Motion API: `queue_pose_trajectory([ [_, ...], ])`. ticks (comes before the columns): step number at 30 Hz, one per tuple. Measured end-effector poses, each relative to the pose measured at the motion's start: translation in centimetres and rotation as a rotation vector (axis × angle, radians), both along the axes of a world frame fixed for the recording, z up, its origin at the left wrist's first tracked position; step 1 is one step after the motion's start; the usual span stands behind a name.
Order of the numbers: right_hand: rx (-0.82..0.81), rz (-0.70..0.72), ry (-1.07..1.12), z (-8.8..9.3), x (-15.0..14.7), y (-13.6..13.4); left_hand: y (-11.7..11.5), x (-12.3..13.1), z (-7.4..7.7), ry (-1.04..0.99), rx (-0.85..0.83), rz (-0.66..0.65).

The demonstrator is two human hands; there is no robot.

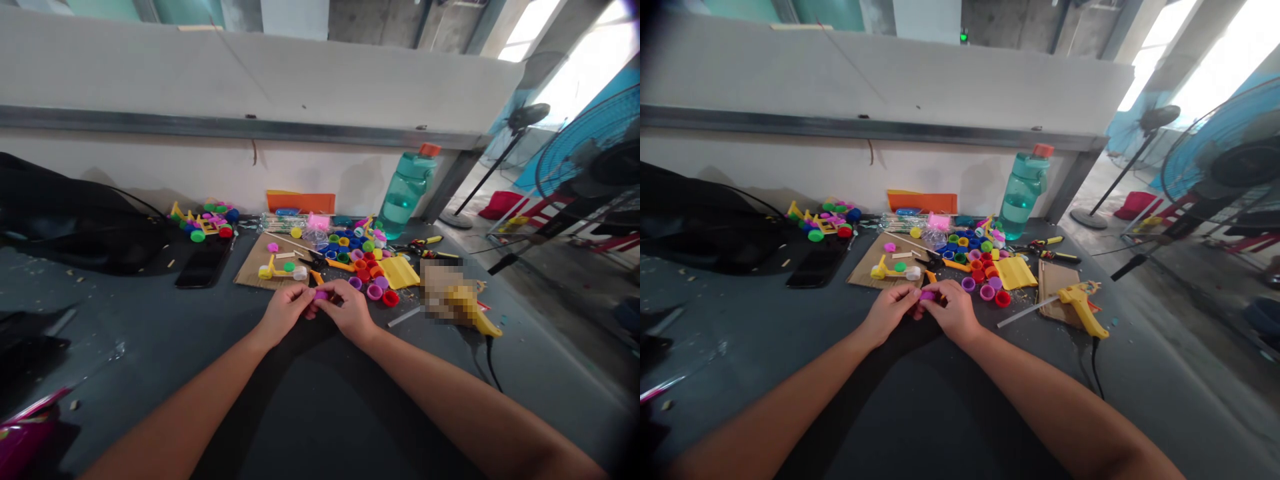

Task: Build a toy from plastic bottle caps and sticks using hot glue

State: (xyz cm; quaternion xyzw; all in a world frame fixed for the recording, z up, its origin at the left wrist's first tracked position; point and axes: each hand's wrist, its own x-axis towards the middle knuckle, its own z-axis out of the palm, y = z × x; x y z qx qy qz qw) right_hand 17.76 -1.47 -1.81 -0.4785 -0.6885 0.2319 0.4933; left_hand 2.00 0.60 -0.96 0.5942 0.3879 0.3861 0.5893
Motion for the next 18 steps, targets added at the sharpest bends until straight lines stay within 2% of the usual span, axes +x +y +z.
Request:
queue_pose_trajectory([
  [8, -0.027, -0.021, 0.007, -0.29, -0.07, 0.13, 0.09, 0.01, 0.03, -0.069, -0.051, 0.077],
  [18, 0.028, -0.038, -0.022, -0.15, 0.02, -0.03, 0.07, 0.14, 0.26, -0.084, -0.062, 0.062],
])
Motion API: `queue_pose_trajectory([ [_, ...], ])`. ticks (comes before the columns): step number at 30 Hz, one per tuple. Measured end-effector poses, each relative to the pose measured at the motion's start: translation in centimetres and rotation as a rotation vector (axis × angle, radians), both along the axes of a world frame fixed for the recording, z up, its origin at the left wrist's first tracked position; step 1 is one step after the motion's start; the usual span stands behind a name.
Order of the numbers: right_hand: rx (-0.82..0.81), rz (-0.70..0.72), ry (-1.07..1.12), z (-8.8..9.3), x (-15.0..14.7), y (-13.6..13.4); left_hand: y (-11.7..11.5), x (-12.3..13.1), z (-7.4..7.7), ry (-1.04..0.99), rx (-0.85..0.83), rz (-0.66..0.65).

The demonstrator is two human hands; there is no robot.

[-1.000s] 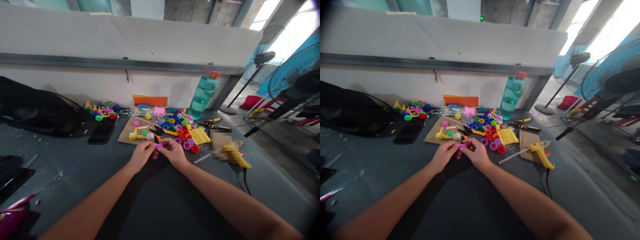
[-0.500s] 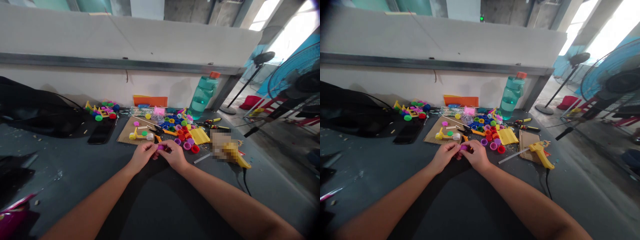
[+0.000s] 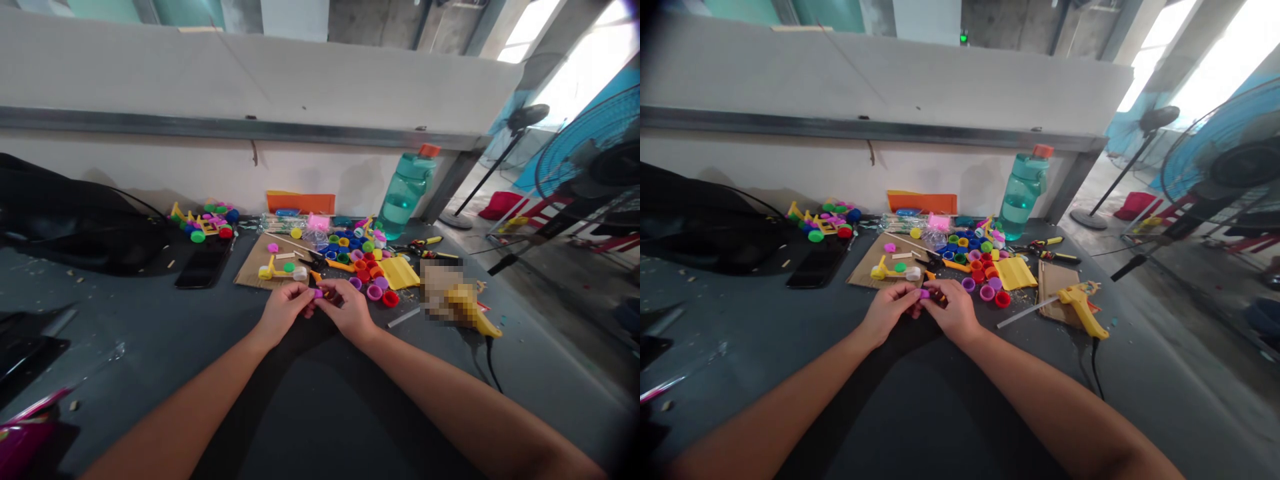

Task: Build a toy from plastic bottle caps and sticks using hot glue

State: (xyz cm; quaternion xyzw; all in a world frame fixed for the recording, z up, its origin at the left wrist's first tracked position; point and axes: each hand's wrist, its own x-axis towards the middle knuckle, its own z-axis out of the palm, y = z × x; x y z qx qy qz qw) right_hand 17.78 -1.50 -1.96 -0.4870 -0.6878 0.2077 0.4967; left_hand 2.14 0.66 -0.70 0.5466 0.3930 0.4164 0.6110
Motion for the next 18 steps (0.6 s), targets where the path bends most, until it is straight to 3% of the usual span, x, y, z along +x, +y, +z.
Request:
queue_pose_trajectory([
  [6, 0.015, -0.026, -0.046, 0.4, 0.1, 0.1, -0.4, 0.1, -0.1, 0.081, 0.068, 0.05],
  [10, -0.016, -0.119, 0.002, 0.2, 0.0, 0.4, -0.9, -1.1, 0.9, 0.292, 0.386, 0.382],
  [14, -0.011, -0.163, 0.011, 0.0, -0.3, 0.6, 0.4, -3.6, 1.6, 0.431, 0.713, 0.719],
  [18, 0.009, -0.114, -0.079, 0.8, -0.6, 0.8, 3.0, -5.5, 0.2, 0.461, 0.597, 0.811],
])
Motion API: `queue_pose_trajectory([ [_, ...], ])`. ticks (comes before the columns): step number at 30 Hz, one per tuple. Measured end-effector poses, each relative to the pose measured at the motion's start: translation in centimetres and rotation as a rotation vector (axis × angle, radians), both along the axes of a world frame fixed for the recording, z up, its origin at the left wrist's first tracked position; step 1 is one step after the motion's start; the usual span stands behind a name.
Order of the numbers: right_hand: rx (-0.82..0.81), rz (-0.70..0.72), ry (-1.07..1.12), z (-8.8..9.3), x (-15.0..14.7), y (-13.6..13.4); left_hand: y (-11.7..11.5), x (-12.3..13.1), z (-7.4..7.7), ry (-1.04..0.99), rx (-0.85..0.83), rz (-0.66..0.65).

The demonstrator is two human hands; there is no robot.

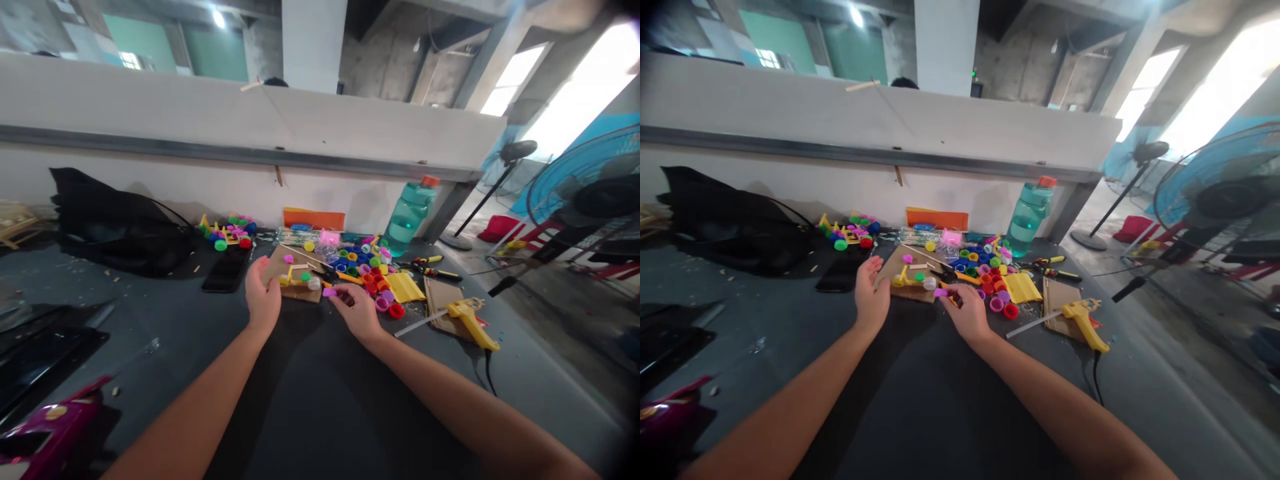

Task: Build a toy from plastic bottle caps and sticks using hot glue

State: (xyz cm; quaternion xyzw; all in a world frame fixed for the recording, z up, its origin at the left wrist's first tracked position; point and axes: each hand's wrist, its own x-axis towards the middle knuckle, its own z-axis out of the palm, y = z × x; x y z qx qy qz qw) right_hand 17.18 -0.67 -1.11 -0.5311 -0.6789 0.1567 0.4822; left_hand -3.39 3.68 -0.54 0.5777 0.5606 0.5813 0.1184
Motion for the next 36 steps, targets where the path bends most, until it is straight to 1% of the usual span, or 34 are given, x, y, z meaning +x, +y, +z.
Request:
queue_pose_trajectory([
  [1, 0.007, 0.02, -0.028, 0.4, 0.0, 0.3, 0.5, -0.3, -0.5, -0.021, -0.051, 0.007],
  [3, 0.025, 0.054, -0.078, 1.1, -0.1, 1.2, 1.1, -0.5, -1.3, 0.014, -0.159, -0.015],
  [6, 0.065, 0.03, -0.099, 1.6, -0.3, 3.3, 1.1, -0.5, -1.7, 0.117, -0.254, -0.053],
  [8, 0.081, 0.002, -0.091, 1.2, -0.5, 4.6, 0.8, -0.4, -1.4, 0.154, -0.278, -0.06],
  [11, 0.096, -0.034, -0.062, 0.0, -0.9, 5.7, 0.7, -0.3, -1.3, 0.177, -0.311, -0.073],
  [13, 0.104, -0.03, -0.061, -0.7, -1.0, 5.7, 1.0, -0.2, -1.5, 0.191, -0.326, -0.086],
  [15, 0.11, -0.008, -0.069, -1.0, -0.9, 5.6, 1.3, -0.2, -1.8, 0.207, -0.321, -0.096],
  [19, 0.126, 0.025, -0.081, -0.7, -0.7, 5.4, 1.8, -0.1, -2.3, 0.238, -0.295, -0.109],
  [24, 0.134, 0.051, -0.1, -0.4, -0.8, 5.5, 1.6, 0.0, -1.8, 0.246, -0.333, -0.112],
  [27, 0.117, 0.063, -0.105, -0.4, -1.0, 5.5, 1.5, 0.1, -1.7, 0.24, -0.326, -0.108],
  [36, 0.112, 0.089, -0.122, -0.4, -1.5, 5.7, 1.7, 0.1, -1.8, 0.231, -0.318, -0.107],
])
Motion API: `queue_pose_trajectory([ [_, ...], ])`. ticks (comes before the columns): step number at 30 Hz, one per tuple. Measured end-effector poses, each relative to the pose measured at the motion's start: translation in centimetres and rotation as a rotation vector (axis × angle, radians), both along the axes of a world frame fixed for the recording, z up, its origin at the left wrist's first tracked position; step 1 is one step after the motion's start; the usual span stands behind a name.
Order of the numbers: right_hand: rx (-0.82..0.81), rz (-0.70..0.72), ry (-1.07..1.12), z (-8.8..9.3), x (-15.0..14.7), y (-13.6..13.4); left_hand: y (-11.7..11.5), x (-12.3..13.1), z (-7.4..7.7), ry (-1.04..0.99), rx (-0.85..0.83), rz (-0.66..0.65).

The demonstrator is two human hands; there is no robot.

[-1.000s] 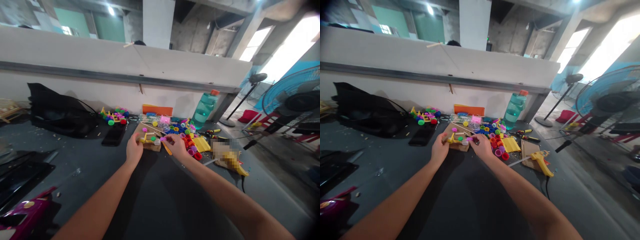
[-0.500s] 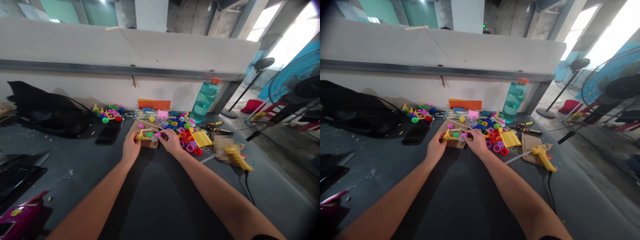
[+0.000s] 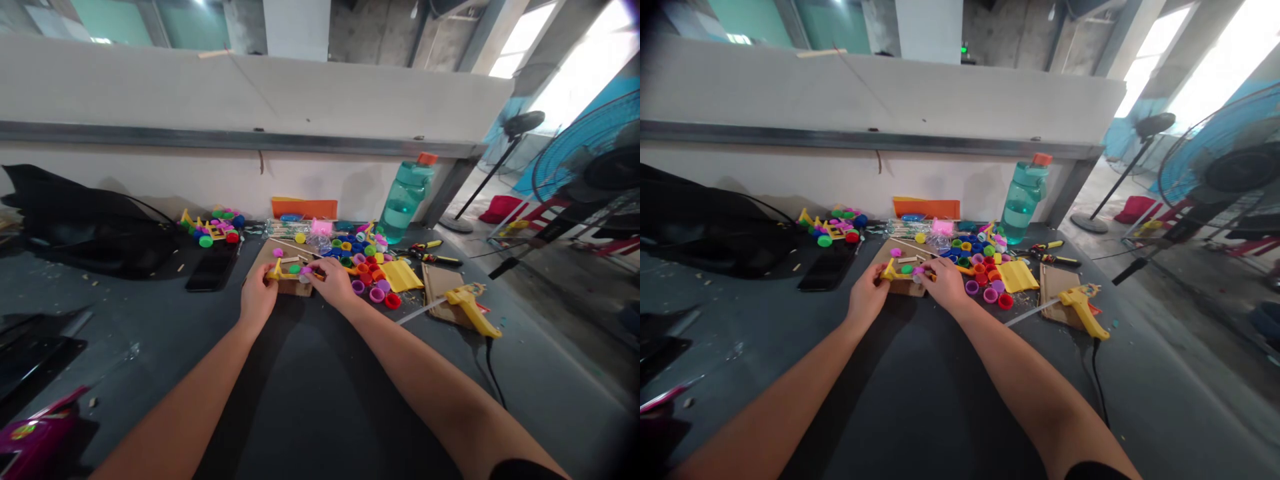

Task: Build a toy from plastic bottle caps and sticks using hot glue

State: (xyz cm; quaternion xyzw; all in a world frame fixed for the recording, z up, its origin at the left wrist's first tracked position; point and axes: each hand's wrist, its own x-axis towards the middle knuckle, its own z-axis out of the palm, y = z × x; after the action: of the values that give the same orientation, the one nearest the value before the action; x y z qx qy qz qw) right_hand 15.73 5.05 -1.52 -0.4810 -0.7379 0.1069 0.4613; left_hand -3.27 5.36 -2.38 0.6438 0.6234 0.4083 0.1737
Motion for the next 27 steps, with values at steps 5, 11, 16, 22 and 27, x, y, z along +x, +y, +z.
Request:
queue_pose_trajectory([
  [5, 0.003, 0.004, -0.021, -0.01, 0.03, 0.15, 0.04, 0.0, -0.02, 0.005, -0.017, 0.012],
  [11, 0.008, -0.001, -0.018, -0.07, 0.21, 0.11, -0.06, 0.01, 0.13, -0.002, -0.008, -0.006],
  [16, 0.003, -0.007, -0.02, 0.07, 0.17, 0.07, -0.18, 0.08, 0.36, 0.01, -0.023, 0.004],
  [22, 0.013, 0.0, -0.024, -0.06, 0.16, 0.15, -0.11, 0.09, 0.34, 0.048, -0.03, 0.016],
  [27, 0.011, 0.003, -0.027, -0.08, 0.15, 0.16, -0.04, 0.04, 0.2, 0.045, -0.029, 0.011],
])
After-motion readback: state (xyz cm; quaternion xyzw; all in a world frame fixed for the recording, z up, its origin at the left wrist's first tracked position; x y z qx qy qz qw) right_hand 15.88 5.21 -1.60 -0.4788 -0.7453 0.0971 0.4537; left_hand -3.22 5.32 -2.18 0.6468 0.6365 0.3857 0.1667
